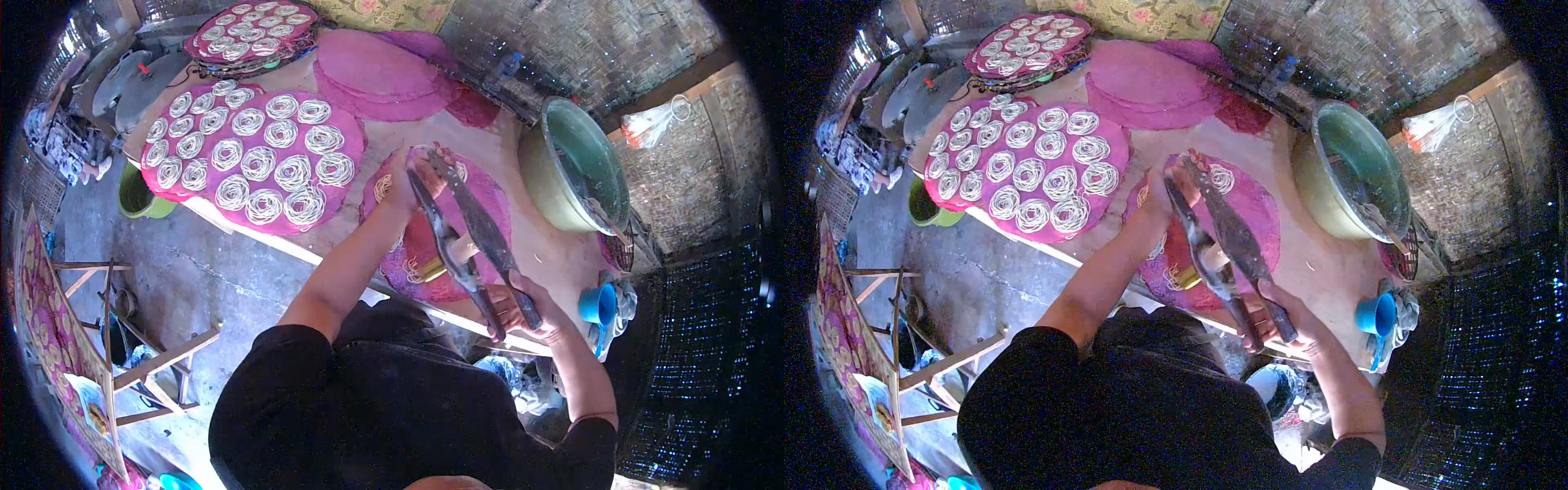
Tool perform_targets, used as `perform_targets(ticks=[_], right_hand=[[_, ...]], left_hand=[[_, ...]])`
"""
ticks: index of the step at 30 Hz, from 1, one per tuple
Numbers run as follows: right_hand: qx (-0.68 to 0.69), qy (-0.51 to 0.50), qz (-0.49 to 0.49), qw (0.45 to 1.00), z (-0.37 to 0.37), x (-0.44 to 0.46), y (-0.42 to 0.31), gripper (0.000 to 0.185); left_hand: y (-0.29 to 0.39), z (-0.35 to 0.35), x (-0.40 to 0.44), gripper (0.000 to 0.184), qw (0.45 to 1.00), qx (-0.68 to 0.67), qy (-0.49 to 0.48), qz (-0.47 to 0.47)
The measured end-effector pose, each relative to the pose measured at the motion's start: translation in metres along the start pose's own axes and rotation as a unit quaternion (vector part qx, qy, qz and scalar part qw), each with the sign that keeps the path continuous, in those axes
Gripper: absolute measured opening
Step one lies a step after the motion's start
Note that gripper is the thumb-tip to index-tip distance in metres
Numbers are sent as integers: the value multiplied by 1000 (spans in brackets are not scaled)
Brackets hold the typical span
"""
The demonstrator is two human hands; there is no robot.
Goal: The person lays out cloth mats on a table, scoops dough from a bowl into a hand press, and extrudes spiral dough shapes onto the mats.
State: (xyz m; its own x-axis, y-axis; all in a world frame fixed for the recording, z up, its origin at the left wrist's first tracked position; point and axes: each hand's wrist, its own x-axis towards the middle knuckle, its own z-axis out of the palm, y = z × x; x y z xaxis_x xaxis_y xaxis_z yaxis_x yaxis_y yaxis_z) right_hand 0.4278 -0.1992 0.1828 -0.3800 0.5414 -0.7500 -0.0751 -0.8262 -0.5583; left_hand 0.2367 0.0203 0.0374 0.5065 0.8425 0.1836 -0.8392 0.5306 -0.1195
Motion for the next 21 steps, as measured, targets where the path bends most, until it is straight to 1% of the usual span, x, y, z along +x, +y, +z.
perform_targets(ticks=[2,3,4,5,6,8,10,11,12,13,14,16,17,18,20,21], right_hand=[[-139,53,-36,988,-1,-3,-9,71],[-147,76,-39,985,5,-4,-12,68],[-147,77,-38,985,6,-2,-13,68],[-148,66,-51,985,7,1,-13,68],[-149,54,-64,985,9,4,-13,68],[-140,48,-73,986,24,-1,-14,66],[-110,1,-67,992,33,-9,-14,60],[-85,28,-55,994,37,-15,-12,59],[-85,27,-53,995,38,-20,-13,59],[-88,36,-55,994,38,-26,-15,59],[-91,46,-56,993,35,-30,-16,59],[-110,65,-66,990,26,-26,-14,58],[-136,75,-82,984,26,-21,-16,57],[-162,83,-99,978,25,-17,-16,57],[-175,81,-106,976,20,-3,-10,56],[-174,61,-112,977,18,3,-6,56]], left_hand=[[-2,18,5,54,997,11,-59,40],[4,22,11,54,997,9,-58,40],[13,28,18,53,998,-22,-61,14],[20,34,19,52,996,-52,-65,-11],[25,42,14,52,997,-51,-64,-11],[32,59,3,42,996,69,-53,35],[26,64,-12,42,993,94,-51,47],[19,64,-17,41,995,68,-52,46],[14,64,-18,41,997,42,-54,45],[9,56,-15,47,997,5,-75,30],[6,55,-13,47,997,4,-73,31],[4,56,-4,47,997,50,-42,46],[7,57,3,47,998,12,-60,33],[10,57,6,47,998,12,-61,33],[22,63,5,48,998,23,-61,26],[25,69,0,48,997,25,-61,26]])
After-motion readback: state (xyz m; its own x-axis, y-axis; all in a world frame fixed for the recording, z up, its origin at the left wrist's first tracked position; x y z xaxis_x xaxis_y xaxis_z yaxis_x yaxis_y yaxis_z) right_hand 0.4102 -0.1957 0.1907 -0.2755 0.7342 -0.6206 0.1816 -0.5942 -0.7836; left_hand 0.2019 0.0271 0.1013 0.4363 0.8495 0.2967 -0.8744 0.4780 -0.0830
